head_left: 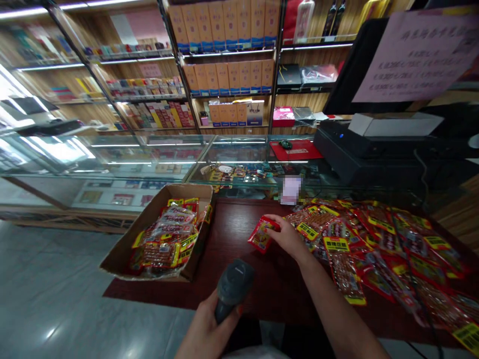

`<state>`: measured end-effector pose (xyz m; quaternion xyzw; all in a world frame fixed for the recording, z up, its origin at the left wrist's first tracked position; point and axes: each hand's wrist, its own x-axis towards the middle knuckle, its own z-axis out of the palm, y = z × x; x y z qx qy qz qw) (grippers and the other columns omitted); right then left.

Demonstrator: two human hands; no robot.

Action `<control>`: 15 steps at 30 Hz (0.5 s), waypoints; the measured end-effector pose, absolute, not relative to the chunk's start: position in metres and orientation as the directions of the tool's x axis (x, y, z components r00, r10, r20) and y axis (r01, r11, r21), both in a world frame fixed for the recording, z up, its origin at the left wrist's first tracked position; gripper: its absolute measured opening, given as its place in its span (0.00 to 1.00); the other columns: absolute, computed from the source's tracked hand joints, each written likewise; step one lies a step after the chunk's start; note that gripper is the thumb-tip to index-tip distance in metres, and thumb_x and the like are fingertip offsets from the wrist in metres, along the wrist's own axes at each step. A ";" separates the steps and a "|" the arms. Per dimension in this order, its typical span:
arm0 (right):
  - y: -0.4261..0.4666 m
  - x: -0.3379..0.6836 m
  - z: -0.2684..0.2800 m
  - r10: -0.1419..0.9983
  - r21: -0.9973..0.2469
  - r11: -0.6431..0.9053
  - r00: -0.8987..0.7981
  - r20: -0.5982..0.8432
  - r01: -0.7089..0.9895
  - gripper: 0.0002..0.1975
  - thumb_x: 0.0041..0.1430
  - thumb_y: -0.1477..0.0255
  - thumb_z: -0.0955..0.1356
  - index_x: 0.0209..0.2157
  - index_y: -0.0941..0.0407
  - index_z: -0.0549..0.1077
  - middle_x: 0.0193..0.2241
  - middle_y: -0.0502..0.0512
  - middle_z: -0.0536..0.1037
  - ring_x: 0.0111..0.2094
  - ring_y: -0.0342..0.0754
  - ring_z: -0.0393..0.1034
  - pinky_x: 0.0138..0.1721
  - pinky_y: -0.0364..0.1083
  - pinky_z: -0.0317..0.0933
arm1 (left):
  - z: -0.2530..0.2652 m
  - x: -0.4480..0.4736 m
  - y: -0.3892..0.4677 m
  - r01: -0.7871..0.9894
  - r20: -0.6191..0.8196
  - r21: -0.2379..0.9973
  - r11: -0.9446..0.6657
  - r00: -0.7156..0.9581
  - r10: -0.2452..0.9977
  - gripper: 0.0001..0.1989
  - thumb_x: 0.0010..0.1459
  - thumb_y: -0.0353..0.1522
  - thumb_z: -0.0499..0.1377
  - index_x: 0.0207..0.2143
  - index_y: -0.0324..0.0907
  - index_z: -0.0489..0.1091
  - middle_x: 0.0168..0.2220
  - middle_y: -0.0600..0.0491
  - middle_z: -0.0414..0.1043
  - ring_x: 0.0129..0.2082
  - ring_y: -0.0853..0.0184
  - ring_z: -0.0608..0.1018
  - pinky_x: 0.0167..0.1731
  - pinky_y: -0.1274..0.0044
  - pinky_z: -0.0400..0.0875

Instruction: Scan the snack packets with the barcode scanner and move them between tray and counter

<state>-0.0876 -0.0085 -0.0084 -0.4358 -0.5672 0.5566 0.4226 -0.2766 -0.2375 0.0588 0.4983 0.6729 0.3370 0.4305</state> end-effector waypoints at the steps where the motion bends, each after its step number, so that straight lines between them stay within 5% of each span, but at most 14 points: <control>1: -0.008 -0.091 -0.011 0.968 -1.000 -0.023 -0.249 -0.023 0.000 0.21 0.46 0.70 0.76 0.45 0.51 0.81 0.42 0.52 0.85 0.43 0.54 0.79 0.49 0.54 0.71 | 0.058 -0.276 -0.237 0.348 -0.243 0.893 0.287 -0.165 0.956 0.16 0.59 0.37 0.59 0.44 0.38 0.78 0.38 0.49 0.82 0.38 0.60 0.78 0.43 0.75 0.73; 4: -0.007 -0.120 -0.012 0.961 -0.991 -0.094 -0.267 -0.065 -0.097 0.20 0.49 0.66 0.74 0.46 0.52 0.78 0.40 0.53 0.84 0.39 0.54 0.79 0.43 0.53 0.73 | 0.054 -0.276 -0.239 0.272 -0.236 0.915 0.300 -0.243 0.941 0.20 0.57 0.36 0.61 0.51 0.38 0.77 0.43 0.48 0.82 0.43 0.59 0.80 0.47 0.73 0.73; 9: -0.015 -0.215 0.023 0.878 -0.967 -0.085 -0.476 0.040 -0.239 0.25 0.56 0.59 0.72 0.55 0.49 0.74 0.48 0.53 0.84 0.43 0.52 0.81 0.40 0.51 0.77 | 0.043 -0.282 -0.247 0.238 -0.284 0.906 0.351 -0.274 0.919 0.20 0.55 0.40 0.64 0.46 0.38 0.78 0.37 0.49 0.81 0.41 0.57 0.80 0.45 0.72 0.75; 15: -0.025 -0.221 0.033 0.860 -0.982 0.184 -0.478 0.178 -0.035 0.30 0.53 0.66 0.76 0.58 0.47 0.74 0.57 0.58 0.79 0.55 0.55 0.77 0.51 0.55 0.73 | 0.031 -0.293 -0.251 0.177 -0.313 0.904 0.389 -0.347 0.884 0.30 0.52 0.52 0.67 0.47 0.39 0.77 0.24 0.54 0.75 0.29 0.60 0.78 0.30 0.75 0.74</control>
